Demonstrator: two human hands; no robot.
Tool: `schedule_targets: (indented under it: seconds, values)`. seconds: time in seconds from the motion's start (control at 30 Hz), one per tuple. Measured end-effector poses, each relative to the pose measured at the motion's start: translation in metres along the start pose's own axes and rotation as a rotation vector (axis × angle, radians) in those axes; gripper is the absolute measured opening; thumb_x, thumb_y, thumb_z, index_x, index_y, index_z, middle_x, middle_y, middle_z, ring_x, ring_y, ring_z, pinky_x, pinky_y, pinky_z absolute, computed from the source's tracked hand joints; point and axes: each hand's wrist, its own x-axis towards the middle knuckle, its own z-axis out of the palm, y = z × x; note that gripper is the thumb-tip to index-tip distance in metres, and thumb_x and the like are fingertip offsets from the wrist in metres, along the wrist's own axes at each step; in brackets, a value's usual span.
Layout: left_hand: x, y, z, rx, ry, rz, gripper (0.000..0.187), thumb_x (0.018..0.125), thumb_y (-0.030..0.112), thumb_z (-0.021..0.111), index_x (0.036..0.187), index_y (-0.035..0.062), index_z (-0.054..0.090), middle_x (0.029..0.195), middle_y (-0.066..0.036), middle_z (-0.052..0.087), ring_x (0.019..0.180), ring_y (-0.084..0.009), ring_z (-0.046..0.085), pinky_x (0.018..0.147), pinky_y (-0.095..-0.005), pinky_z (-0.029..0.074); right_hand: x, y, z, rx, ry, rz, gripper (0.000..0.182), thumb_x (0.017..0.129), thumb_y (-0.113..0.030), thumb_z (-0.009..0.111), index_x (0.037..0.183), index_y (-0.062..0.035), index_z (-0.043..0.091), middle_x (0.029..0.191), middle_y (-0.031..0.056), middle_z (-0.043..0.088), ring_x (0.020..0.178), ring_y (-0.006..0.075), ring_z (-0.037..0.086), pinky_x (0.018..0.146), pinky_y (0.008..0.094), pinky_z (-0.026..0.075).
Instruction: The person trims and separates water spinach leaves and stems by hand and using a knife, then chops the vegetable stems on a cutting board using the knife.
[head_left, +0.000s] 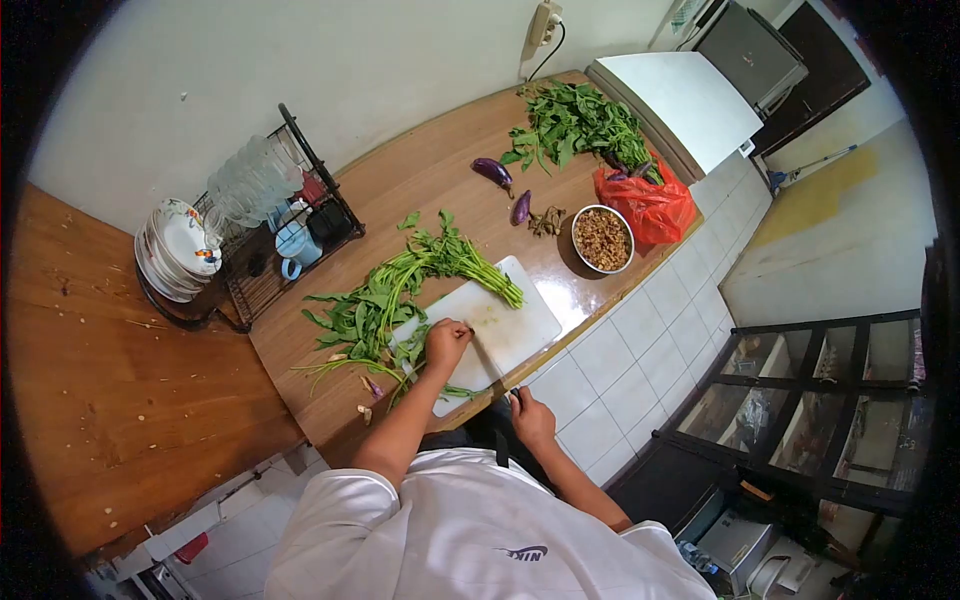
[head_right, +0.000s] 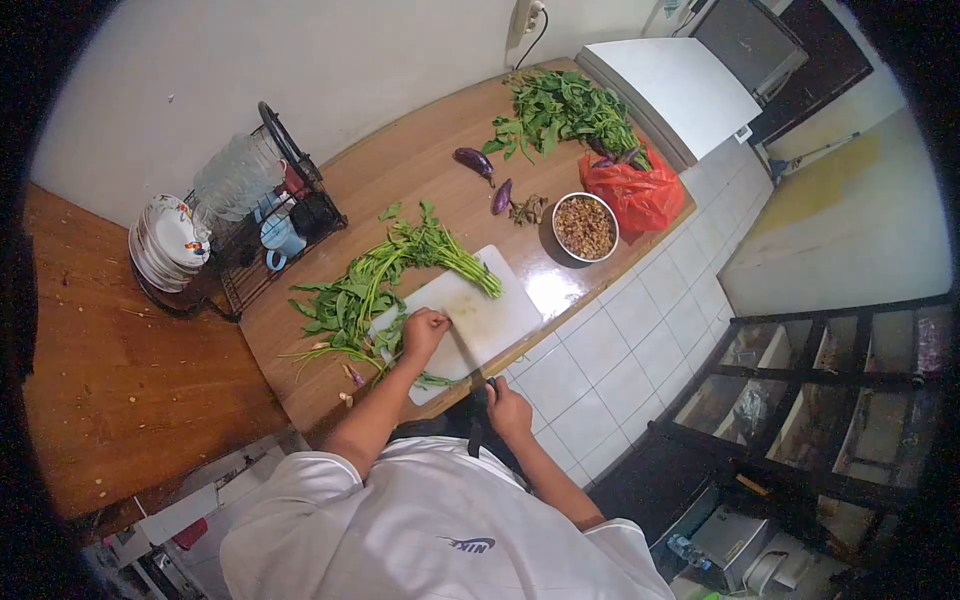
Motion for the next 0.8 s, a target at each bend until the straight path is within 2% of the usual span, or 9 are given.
schedule_targets:
  seconds: [0.1,0.2,0.27,0.57,0.8]
  values:
    - [-0.001,0.004,-0.003,-0.004,-0.030,-0.028,0.011,0.075,0.006,0.078,0.085,0.0041,0.076,0.083,-0.012,0.068,0.075,-0.0270,0.069,0.070,-0.0369,0.056,0.011,-0.001,0.001,0.029,-0.001,-0.009,0.029,0.100,-0.040,0.050,0.107,-0.0124,0.055,0.073,0.0210,0.067,0.068,0.0436,0.066,0.059,0.0556,0.050]
    - [-0.004,0.000,-0.004,-0.034,-0.009,0.051,0.012,0.076,0.005,0.077,0.088,0.0038,0.076,0.084,-0.012,0.068,0.076,-0.0267,0.069,0.072,-0.0365,0.057,0.018,-0.005,0.000,0.042,0.047,-0.059,0.029,0.101,-0.041,0.050,0.107,-0.0126,0.055,0.073,0.0209,0.067,0.068,0.0437,0.066,0.059,0.0557,0.050]
    - [-0.006,0.001,-0.006,-0.053,-0.014,0.051,0.013,0.077,0.004,0.076,0.090,0.0040,0.076,0.085,-0.012,0.069,0.077,-0.0264,0.069,0.073,-0.0364,0.057,0.022,-0.006,-0.001,0.071,0.053,-0.010,0.029,0.101,-0.041,0.050,0.107,-0.0124,0.055,0.073,0.0208,0.067,0.069,0.0441,0.065,0.059,0.0558,0.050]
    - [-0.005,-0.001,-0.003,-0.001,0.002,-0.003,0.010,0.075,0.009,0.078,0.084,0.0044,0.075,0.084,-0.011,0.069,0.077,-0.0262,0.070,0.070,-0.0380,0.055,-0.003,-0.003,-0.005,0.057,0.015,0.000,0.028,0.100,-0.039,0.053,0.102,-0.0113,0.055,0.071,0.0212,0.066,0.068,0.0440,0.065,0.059,0.0561,0.049]
    - [-0.002,-0.002,-0.002,0.016,-0.010,-0.017,0.010,0.074,0.010,0.079,0.081,0.0047,0.074,0.081,-0.011,0.067,0.072,-0.0267,0.069,0.069,-0.0389,0.055,0.012,-0.007,0.008,0.010,0.017,-0.001,0.029,0.100,-0.040,0.052,0.103,-0.0115,0.055,0.071,0.0208,0.066,0.068,0.0432,0.066,0.059,0.0558,0.049]
